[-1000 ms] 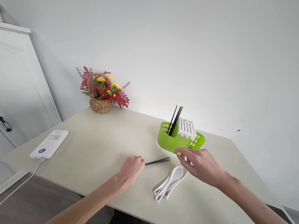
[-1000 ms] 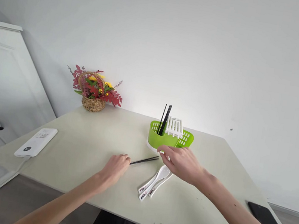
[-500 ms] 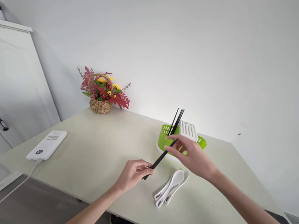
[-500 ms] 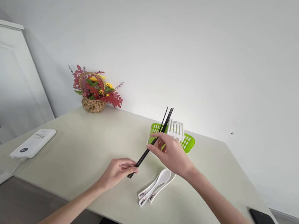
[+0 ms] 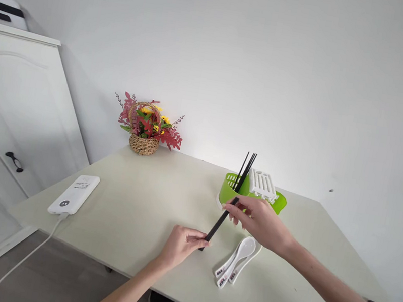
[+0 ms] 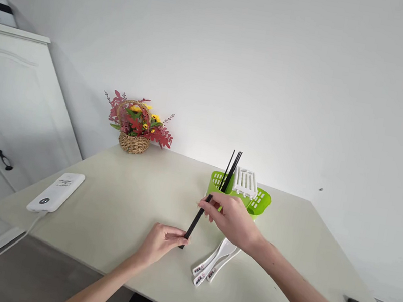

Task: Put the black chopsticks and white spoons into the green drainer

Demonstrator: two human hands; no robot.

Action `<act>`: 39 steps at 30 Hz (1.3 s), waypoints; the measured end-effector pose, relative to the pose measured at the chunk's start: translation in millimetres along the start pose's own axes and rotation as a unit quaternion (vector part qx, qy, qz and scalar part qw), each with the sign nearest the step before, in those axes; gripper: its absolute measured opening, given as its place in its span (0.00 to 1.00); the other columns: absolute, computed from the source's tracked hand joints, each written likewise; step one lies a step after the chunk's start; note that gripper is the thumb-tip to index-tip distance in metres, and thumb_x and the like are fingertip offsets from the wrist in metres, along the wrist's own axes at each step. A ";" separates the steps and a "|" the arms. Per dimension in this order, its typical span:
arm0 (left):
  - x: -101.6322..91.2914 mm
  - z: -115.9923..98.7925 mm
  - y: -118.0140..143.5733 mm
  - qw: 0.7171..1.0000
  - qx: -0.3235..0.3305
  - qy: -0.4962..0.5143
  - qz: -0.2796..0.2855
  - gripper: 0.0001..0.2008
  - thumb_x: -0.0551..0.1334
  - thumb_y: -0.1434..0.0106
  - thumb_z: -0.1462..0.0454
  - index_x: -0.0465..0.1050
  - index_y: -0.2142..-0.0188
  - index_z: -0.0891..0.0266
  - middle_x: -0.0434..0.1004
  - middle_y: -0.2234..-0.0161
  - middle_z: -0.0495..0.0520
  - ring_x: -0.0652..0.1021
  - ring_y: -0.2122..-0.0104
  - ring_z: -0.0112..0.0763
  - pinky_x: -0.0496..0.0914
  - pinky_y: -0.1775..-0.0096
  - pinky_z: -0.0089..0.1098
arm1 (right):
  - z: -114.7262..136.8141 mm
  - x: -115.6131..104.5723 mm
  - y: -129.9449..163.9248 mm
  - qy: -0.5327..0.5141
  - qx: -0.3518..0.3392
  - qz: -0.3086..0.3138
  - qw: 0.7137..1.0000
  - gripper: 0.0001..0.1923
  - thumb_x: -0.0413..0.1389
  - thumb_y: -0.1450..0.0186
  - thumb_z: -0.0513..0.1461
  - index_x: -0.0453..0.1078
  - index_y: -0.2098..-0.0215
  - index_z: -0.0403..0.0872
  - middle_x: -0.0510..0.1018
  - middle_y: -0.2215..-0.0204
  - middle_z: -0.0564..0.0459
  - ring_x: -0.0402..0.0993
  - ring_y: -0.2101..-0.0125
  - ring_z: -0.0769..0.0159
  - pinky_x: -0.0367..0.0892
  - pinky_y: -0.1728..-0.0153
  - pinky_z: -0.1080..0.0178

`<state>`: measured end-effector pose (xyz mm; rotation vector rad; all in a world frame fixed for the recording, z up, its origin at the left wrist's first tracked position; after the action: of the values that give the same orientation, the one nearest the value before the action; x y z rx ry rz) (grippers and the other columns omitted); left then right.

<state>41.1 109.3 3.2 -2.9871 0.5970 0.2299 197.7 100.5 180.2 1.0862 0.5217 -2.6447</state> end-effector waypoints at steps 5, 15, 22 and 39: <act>0.0 -1.9 1.6 1.000 0.012 -0.010 -0.003 0.16 0.70 0.38 0.50 0.86 0.64 0.62 0.88 0.64 0.55 0.85 0.60 0.47 0.77 0.59 0.33 | 8.1 -9.9 0.1 0.007 -0.001 -0.034 0.999 0.18 0.50 0.27 0.53 0.73 0.68 0.54 0.80 0.75 0.55 0.75 0.76 0.64 0.71 0.72 0.61; 0.6 -5.0 2.8 0.998 0.050 -0.043 -0.009 0.14 0.68 0.35 0.52 0.84 0.61 0.60 0.88 0.62 0.56 0.85 0.61 0.39 0.78 0.56 0.33 | 10.8 -159.0 -4.5 0.015 0.012 -0.299 0.954 0.23 0.57 0.34 0.61 0.76 0.64 0.52 0.80 0.74 0.51 0.75 0.76 0.63 0.71 0.76 0.60; 1.3 -6.7 4.2 0.995 0.054 -0.083 -0.005 0.13 0.67 0.33 0.53 0.82 0.63 0.60 0.87 0.63 0.55 0.84 0.63 0.37 0.76 0.59 0.31 | -0.8 -178.9 -42.0 0.110 0.023 -0.309 0.944 0.21 0.55 0.31 0.58 0.76 0.65 0.51 0.82 0.73 0.51 0.75 0.79 0.65 0.69 0.76 0.62; 7.1 -14.2 6.9 0.987 0.068 -0.146 0.008 0.11 0.63 0.30 0.56 0.82 0.62 0.58 0.86 0.64 0.51 0.83 0.64 0.32 0.73 0.62 0.27 | -94.1 -102.3 -115.7 0.221 0.117 -0.216 0.944 0.19 0.52 0.29 0.50 0.70 0.44 0.52 0.86 0.61 0.52 0.80 0.63 0.56 0.64 0.66 0.58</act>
<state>46.8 98.6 15.7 -2.7444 0.5756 0.5909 288.3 252.4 218.2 1.8535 0.5953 -2.8825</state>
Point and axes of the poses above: each hand's wrist, its own y-axis away from the middle knuckle, its own x-axis out of the palm, z = x × y, the point moved 9 cm from there along -y, towards the middle knuckle
